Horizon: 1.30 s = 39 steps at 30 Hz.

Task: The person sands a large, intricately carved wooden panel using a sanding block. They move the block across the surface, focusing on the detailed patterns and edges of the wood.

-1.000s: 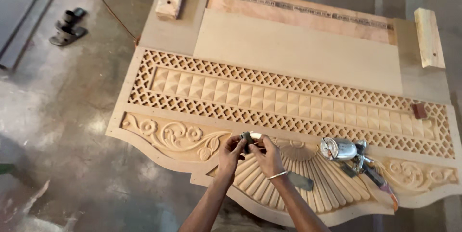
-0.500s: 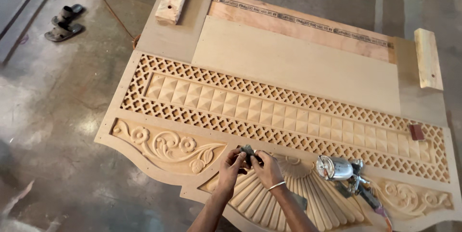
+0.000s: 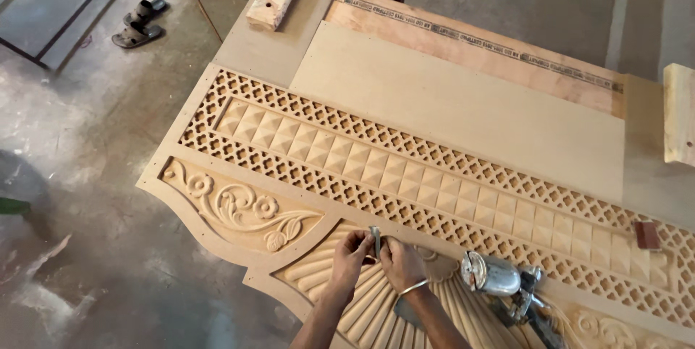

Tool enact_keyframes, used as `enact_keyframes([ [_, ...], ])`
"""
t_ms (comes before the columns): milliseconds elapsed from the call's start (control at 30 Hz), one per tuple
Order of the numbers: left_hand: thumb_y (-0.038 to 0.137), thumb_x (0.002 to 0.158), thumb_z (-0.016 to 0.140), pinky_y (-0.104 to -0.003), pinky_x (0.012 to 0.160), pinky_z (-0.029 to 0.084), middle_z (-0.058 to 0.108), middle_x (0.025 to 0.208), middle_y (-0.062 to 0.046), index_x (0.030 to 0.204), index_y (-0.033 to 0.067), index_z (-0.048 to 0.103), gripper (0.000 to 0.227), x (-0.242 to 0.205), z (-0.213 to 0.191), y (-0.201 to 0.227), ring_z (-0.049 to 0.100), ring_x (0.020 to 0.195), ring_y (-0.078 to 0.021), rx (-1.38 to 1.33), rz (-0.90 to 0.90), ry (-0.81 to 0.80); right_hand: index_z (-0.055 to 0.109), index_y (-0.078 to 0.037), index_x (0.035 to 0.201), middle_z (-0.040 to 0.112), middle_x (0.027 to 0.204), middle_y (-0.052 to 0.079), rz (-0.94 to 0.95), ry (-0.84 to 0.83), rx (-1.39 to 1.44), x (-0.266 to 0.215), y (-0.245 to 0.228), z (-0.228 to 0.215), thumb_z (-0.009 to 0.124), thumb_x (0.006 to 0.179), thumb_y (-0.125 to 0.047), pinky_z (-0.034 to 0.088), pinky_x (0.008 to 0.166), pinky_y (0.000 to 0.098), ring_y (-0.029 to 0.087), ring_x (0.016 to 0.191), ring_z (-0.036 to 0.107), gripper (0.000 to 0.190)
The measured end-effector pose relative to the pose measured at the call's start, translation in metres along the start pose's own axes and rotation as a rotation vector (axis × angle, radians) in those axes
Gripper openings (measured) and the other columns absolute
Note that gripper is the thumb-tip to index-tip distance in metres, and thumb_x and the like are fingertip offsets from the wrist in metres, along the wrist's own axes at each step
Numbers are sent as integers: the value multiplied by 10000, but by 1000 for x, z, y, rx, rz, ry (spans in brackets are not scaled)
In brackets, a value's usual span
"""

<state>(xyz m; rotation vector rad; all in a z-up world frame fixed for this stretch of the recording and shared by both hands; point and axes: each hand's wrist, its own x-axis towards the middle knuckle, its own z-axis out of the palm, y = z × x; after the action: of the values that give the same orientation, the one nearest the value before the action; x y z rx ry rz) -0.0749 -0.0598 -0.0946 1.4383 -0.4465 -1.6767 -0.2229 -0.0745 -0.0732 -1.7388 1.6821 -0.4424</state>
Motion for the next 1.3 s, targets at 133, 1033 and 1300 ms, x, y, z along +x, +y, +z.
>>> enact_keyframes([
  [133, 114, 977, 674, -271, 617, 507, 614, 789, -10, 926, 54, 601, 108, 12, -3, -2, 574, 668, -108, -60, -13, 100, 567, 23, 852, 536, 657, 196, 190, -44, 279, 7, 17, 14, 518, 1052, -278, 477, 606, 412, 278, 574, 582, 364],
  [1033, 432, 999, 471, -538, 1134, 308, 434, 1575, -259, 1487, 11, 462, 645, 132, -88, 23, 381, 1446, -375, 1467, 769, 694, 619, -22, 991, 751, 920, 92, 283, 2, 707, 81, 57, 51, 683, 890, -168, 587, 781, 316, 173, 841, 730, 189],
  [1300, 557, 1027, 341, -642, 1243, -1, 86, 1743, -152, 1646, 57, 225, 804, 183, -138, 63, 67, 1603, -327, 1217, 81, 1201, 630, -65, 1010, 708, 865, 179, 184, 209, 148, 94, 68, 70, 743, 857, -232, 546, 658, 461, 381, 811, 703, 253],
])
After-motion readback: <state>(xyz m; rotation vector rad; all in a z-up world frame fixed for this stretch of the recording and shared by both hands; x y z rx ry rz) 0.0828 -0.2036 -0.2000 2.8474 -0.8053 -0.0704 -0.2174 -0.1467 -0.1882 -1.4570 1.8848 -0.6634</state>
